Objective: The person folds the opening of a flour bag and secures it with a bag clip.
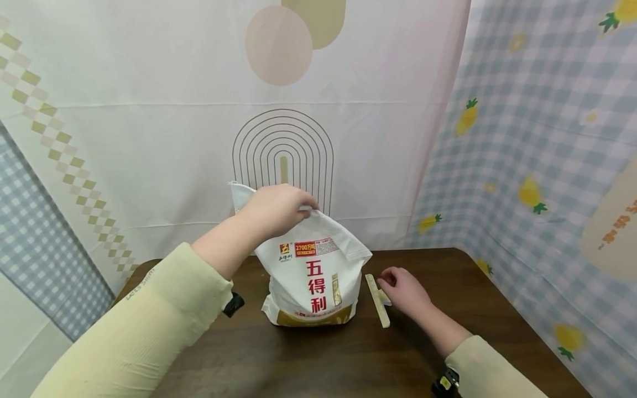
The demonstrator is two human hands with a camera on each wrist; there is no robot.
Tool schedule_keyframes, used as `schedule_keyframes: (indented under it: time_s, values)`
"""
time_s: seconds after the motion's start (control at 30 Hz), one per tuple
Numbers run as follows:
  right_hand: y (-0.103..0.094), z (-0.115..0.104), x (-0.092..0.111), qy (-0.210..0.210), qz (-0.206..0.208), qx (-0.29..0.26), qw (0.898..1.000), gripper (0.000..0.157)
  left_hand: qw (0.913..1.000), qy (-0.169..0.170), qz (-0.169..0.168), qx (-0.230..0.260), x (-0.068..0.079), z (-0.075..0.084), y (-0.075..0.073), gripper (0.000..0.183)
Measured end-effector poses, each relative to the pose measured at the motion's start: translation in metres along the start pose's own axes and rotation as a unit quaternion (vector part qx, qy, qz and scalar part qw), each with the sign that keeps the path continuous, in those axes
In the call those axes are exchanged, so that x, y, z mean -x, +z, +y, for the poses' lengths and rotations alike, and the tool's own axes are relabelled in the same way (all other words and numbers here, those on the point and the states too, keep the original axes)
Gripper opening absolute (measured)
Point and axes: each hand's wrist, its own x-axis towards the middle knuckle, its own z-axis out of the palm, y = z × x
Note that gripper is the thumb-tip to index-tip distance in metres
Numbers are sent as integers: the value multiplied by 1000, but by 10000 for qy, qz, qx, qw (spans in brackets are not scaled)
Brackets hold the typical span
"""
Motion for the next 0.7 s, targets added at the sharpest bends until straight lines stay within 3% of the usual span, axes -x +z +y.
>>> schedule_keyframes:
  time_s: [0.37,0.7]
  values:
    - [6,12,-3,681,-621,534,9943,44,10000,0,56,-27,0,-1,0,24]
    - [11,18,-2,692,-677,779,9923,31,10000,36,44,-48,-2,-1,0,23]
